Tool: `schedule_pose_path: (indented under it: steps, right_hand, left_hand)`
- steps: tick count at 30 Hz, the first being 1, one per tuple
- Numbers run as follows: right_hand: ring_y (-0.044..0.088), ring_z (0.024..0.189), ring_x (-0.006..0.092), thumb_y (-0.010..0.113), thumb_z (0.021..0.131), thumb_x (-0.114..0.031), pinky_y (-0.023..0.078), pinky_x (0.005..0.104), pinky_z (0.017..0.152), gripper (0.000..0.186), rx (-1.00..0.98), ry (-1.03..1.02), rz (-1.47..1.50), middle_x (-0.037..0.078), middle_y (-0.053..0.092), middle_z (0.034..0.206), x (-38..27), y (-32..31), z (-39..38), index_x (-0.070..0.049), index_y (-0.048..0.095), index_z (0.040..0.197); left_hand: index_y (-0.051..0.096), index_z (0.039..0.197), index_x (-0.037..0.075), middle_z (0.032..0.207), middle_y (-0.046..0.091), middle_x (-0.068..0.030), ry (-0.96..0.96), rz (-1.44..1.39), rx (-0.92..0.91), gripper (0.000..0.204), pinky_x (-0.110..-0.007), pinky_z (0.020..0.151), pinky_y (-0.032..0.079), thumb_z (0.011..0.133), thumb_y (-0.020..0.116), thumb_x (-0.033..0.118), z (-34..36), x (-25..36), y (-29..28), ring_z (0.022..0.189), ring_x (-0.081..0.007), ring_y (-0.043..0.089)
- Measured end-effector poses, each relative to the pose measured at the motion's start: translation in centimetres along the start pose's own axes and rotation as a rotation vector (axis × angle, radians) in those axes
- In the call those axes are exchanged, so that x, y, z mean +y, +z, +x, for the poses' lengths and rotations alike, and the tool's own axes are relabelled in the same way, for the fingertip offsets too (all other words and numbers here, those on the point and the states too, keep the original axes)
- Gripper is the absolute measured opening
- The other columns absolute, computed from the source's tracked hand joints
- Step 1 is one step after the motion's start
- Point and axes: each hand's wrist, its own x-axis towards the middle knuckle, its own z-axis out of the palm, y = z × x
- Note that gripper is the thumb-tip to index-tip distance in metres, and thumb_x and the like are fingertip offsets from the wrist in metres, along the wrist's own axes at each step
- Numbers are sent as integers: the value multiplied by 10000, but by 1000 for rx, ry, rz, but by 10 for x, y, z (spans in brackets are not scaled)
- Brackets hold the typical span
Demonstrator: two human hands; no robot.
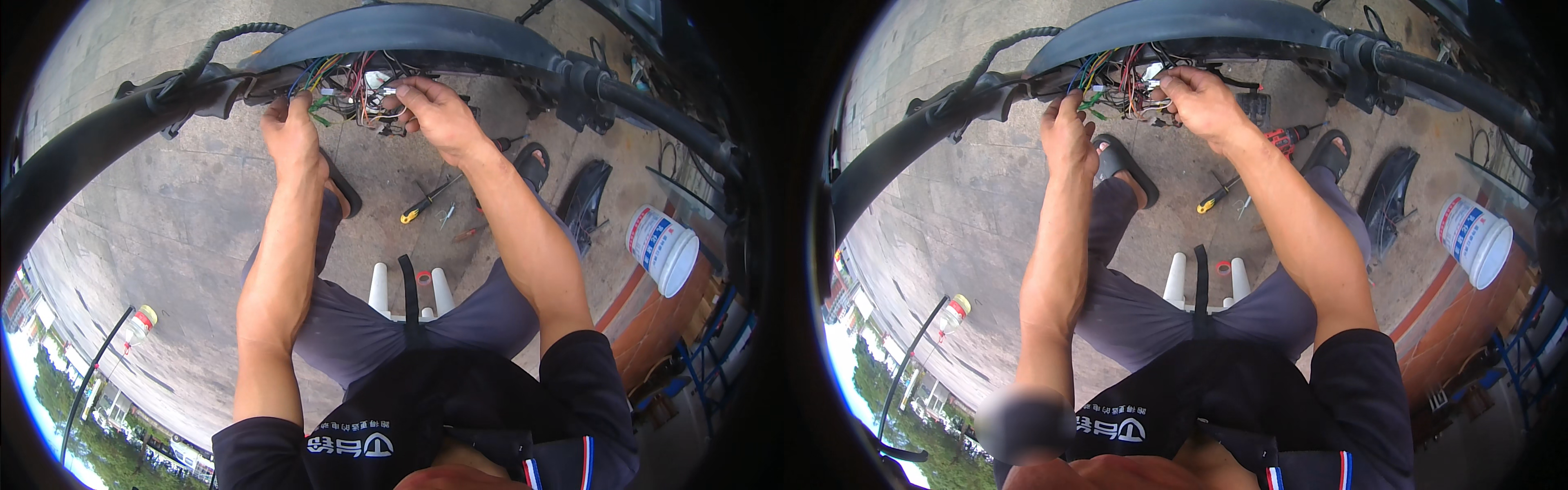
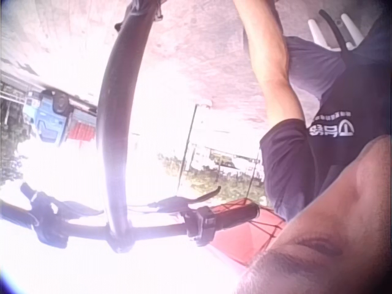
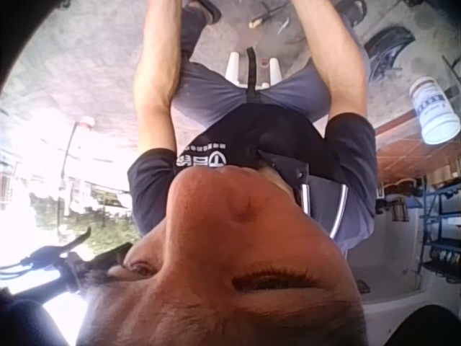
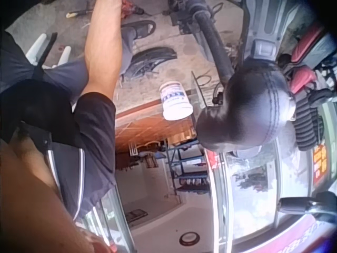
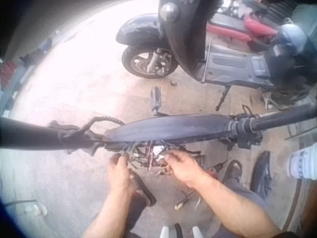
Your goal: The person works on a dense bundle of multicolored wires under a vehicle's handlebar area. They separate, align, and connect individual wires using small connectors, occasionally adjusting the bundle to access different sections. The task continues without completing a final assembly or closure.
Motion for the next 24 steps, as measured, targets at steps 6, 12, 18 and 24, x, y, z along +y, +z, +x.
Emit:
schedule_pose_path:
  steps: [6, 12, 18, 24]
  right_hand:
    - [467, 660, 64, 498, 920, -222, 404, 214, 609, 214, -14, -3, 17, -15, 576, 755, -2, -3, 0, -49, 570, 1022]
    - [467, 649, 63, 500, 920, -216, 397, 214, 601, 206, 2, -11, -70, -19, 561, 722, 2, -4, 2, -47, 573, 1013]
    - [478, 655, 70, 499, 920, -218, 404, 221, 608, 236, 18, -21, -124, -15, 570, 729, 3, -3, 3, -34, 575, 1047]
    - [480, 656, 68, 492, 922, -215, 405, 223, 609, 246, 31, 3, -123, -14, 573, 732, 2, -3, 3, -26, 573, 1057]
  left_hand:
    - [552, 1016, 48, 836, 552, -66, -350, -171, -138, 265, -353, 711, 419, 819, 608, 215, 1, -2, 1, 754, -184, 525]
    - [521, 942, 9, 833, 561, -105, -424, -337, -182, 191, -342, 645, 427, 792, 588, 107, 11, -9, -1, 721, -205, 531]
    - [488, 940, -17, 861, 551, -141, -398, -339, -203, 138, -340, 639, 431, 802, 499, -18, 12, -13, -5, 746, -227, 518]
    - [494, 947, -16, 865, 559, -143, -374, -356, -244, 158, -343, 620, 432, 790, 493, -33, 12, -14, -8, 698, -231, 518]
